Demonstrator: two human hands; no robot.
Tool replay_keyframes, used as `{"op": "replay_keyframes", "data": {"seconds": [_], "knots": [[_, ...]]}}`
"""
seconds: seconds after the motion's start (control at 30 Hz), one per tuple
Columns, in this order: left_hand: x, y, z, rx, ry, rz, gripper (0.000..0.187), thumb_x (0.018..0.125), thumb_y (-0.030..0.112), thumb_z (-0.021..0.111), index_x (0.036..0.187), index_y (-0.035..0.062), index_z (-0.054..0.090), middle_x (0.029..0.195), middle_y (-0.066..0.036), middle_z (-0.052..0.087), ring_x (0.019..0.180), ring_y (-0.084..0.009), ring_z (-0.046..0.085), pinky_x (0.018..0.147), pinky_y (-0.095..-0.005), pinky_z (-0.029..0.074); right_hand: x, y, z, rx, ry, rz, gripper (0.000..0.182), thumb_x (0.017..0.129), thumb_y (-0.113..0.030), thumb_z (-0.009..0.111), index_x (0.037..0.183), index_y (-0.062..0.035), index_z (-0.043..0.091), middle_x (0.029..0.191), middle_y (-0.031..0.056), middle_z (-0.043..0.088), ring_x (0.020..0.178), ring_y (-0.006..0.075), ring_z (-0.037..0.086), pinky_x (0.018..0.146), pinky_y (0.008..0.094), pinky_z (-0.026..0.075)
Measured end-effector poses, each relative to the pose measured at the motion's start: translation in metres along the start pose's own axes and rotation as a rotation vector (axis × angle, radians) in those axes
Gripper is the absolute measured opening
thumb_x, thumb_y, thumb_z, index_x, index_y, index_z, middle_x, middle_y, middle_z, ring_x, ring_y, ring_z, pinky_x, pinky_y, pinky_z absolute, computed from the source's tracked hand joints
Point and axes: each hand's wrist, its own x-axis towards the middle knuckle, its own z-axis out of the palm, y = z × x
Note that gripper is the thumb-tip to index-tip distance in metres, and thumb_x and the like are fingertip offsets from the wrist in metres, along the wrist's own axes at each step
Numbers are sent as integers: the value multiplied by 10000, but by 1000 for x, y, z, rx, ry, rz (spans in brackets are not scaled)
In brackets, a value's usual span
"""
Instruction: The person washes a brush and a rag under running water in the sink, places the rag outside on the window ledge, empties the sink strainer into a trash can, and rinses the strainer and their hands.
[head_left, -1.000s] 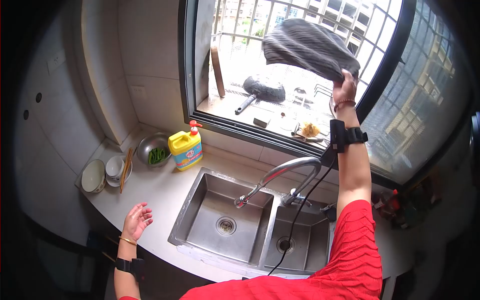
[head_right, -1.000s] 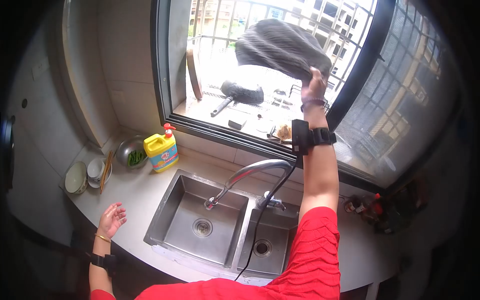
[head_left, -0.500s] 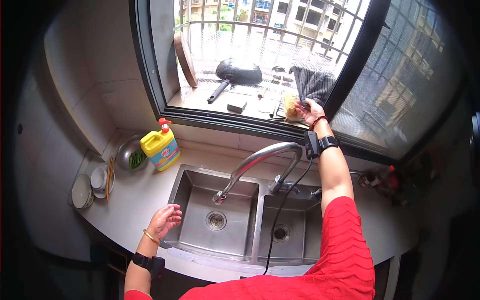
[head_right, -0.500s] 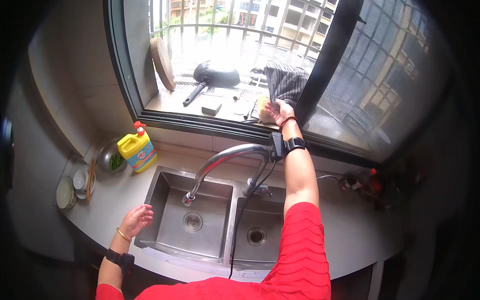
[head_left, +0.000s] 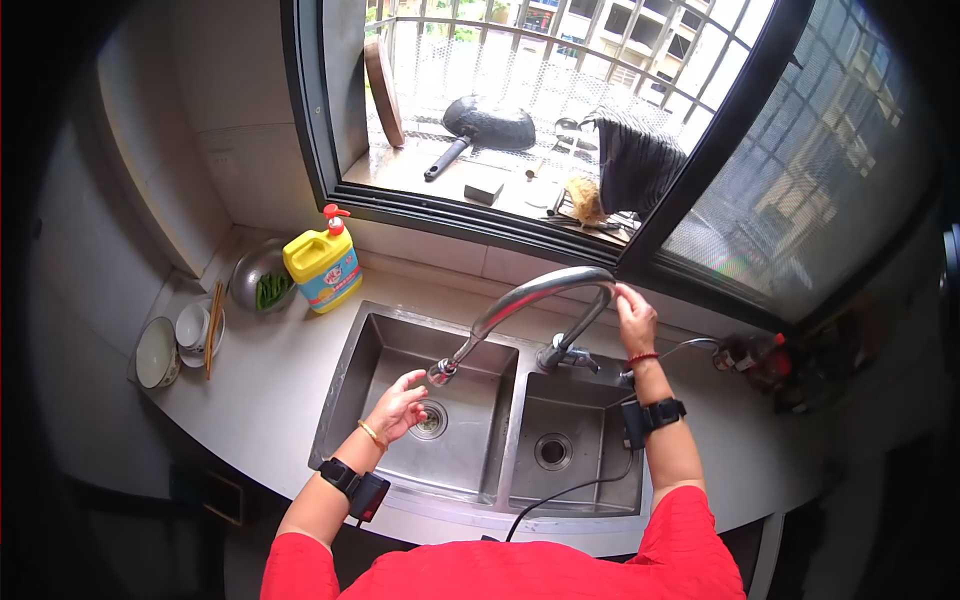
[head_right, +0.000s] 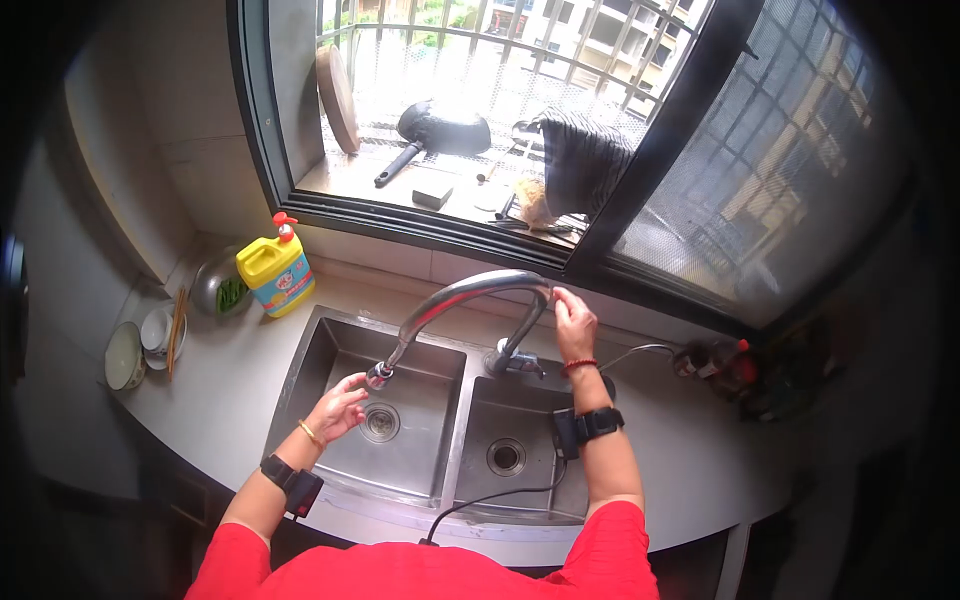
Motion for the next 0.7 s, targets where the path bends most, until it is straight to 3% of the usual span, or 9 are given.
{"op": "replay_keyframes", "data": {"seconds": [0.07, 0.2, 0.33, 0.43, 0.5, 0.57, 0.6, 0.67, 0.7], "knots": [[18, -11, 5, -46, -14, -50, 153, 860, 228, 507, 957, 123, 561, 806, -6, 502, 659, -121, 515, 569, -254, 458, -47, 34, 11, -367, -142, -202, 191, 775, -99, 509, 936, -56, 601, 1014, 94, 579, 1039, 277, 489, 890, 366, 389], [54, -25, 13, -264, -51, -167, 191, 839, 236, 519, 912, 70, 582, 804, -28, 565, 703, -146, 539, 586, -267, 465, -108, 72, 30, -834, -477, -279, 333, 784, -195, 535, 1089, -63, 513, 1241, 82, 435, 1218, 264, 314, 994, 432, 263], [72, -35, 12, -457, -174, -91, 198, 819, 228, 525, 878, 49, 586, 770, -43, 570, 670, -150, 530, 612, -268, 462, -105, 113, 29, -884, -433, -134, 480, 788, -214, 536, 1227, -69, 406, 1309, 88, 365, 1249, 270, 269, 1015, 437, 229], [73, -37, 10, -480, -148, -82, 178, 809, 225, 531, 842, 56, 574, 758, -47, 569, 655, -150, 527, 609, -272, 458, -105, 98, 23, -925, -410, -192, 492, 762, -200, 566, 1210, -66, 414, 1326, 94, 323, 1253, 294, 236, 1007, 450, 230], [64, -35, 21, -489, -24, -62, 167, 806, 224, 534, 810, 59, 560, 657, -12, 507, 566, -117, 462, 506, -239, 406, -114, 71, 22, -818, -271, -173, 476, 741, -170, 581, 1183, -66, 437, 1308, 91, 337, 1232, 298, 260, 993, 441, 246], [76, -36, 4, -486, -218, -55, 156, 802, 213, 551, 740, 72, 527, 575, 11, 401, 492, -95, 382, 422, -217, 319, -133, 51, 35, -616, -148, -130, 407, 706, -88, 582, 1105, -67, 503, 1257, 98, 384, 1172, 294, 324, 955, 414, 292], [78, -42, -5, -494, -304, -62, 168, 799, 208, 560, 706, 78, 510, 534, 23, 348, 456, -85, 343, 381, -206, 276, -145, 40, 46, -427, -205, -78, 344, 736, -83, 556, 1077, -47, 530, 1183, 115, 456, 1065, 288, 445, 881, 378, 370], [81, -44, 4, -557, -252, -74, 207, 798, 207, 567, 660, 97, 458, 520, 39, 221, 430, -65, 222, 364, -204, 153, -173, 28, 83, 203, -523, 407, 290, 794, -99, 526, 1075, -26, 535, 1085, 122, 524, 926, 258, 539, 820, 358, 429], [84, -43, 3, -578, -338, -93, 171, 795, 201, 573, 700, 87, 489, 526, 33, 289, 438, -73, 286, 366, -197, 214, -183, 11, 102, 508, -576, 661, 281, 819, -116, 508, 1081, -16, 531, 1057, 118, 540, 886, 242, 557, 804, 350, 443]]}}
